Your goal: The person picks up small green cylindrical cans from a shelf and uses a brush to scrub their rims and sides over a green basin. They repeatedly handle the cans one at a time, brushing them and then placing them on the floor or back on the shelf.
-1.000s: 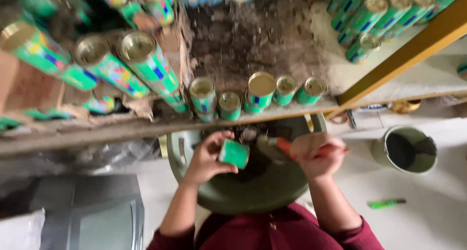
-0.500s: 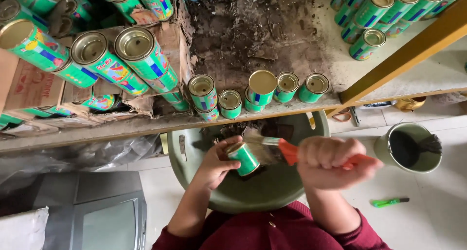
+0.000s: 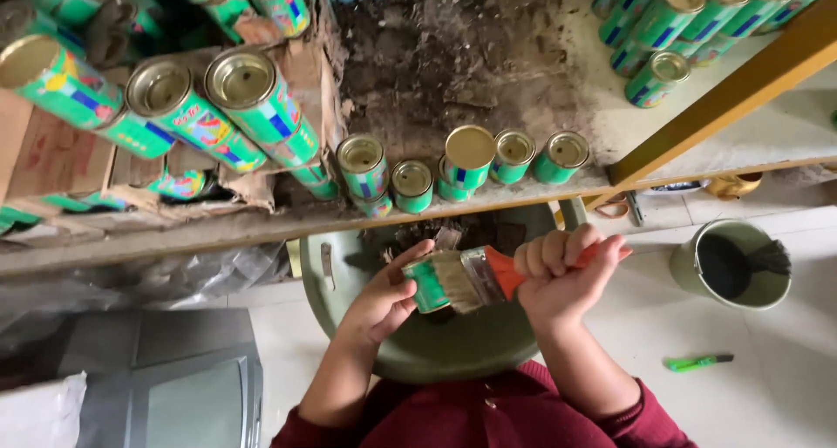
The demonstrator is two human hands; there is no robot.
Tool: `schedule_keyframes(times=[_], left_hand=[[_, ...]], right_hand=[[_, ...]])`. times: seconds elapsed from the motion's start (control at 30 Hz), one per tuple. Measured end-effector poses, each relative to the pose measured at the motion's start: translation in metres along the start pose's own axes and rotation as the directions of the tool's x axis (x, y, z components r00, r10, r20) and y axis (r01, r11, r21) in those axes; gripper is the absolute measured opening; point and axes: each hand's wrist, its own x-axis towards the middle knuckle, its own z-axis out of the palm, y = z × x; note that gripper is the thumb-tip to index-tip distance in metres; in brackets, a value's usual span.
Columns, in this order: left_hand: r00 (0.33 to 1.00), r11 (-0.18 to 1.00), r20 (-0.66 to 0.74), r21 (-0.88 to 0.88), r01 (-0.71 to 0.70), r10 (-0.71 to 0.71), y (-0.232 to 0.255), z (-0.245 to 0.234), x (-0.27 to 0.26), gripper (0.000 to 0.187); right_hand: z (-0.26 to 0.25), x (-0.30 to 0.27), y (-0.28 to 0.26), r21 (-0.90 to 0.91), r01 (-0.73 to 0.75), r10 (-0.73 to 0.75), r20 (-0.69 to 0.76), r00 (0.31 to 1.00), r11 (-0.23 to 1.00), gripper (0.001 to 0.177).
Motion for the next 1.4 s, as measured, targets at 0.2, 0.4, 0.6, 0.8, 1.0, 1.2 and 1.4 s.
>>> schedule_keyframes(times=[0.2, 0.4, 0.6, 0.8, 1.0, 1.2, 1.4], left_hand=[[0.962, 0.985, -0.215, -0.083, 0.153, -0.167, -0.001, 0.041, -0.004, 0.042], [0.971, 0.992, -0.216, 0.043, 0.118, -0.106, 0.012, 0.064, -0.009, 0.043], [0.956, 0.980, -0.242, -0.149, 0.133, -0.167, 0.014, 0.078, -0.005, 0.031], [0.923, 0.973, -0.310, -0.102, 0.206, -0.228, 0.008, 0.058, -0.005, 0.027], [0.935, 0.972, -0.284, -0.165, 0.168, -0.210, 0.005, 0.060, 0.001, 0.029], [0.929, 0.953, -0.290, -0.258, 0.157, -0.231, -0.019, 0.036, 0.002, 0.036], [0.961, 0.991, -0.251, 0.026, 0.129, -0.119, -0.014, 0.051, 0.000, 0.036]], right_hand=[[-0.001, -0.005, 0.007, 0.005, 0.155, -0.154, 0.158, 0.975, 0.988, 0.046], [-0.011, -0.002, 0.017, -0.042, 0.392, -0.368, 0.262, 0.892, 0.919, 0.049], [0.011, -0.015, 0.002, 0.104, 0.360, -0.374, 0.276, 0.885, 0.927, 0.047], [-0.019, -0.004, 0.009, 0.060, 0.321, -0.324, 0.295, 0.899, 0.945, 0.052], [-0.030, -0.008, 0.024, 0.067, 0.295, -0.301, 0.294, 0.907, 0.953, 0.052], [0.001, 0.004, -0.012, 0.038, 0.296, -0.292, 0.319, 0.902, 0.954, 0.045], [-0.015, -0.013, 0.025, -0.028, 0.400, -0.375, 0.294, 0.879, 0.916, 0.050]])
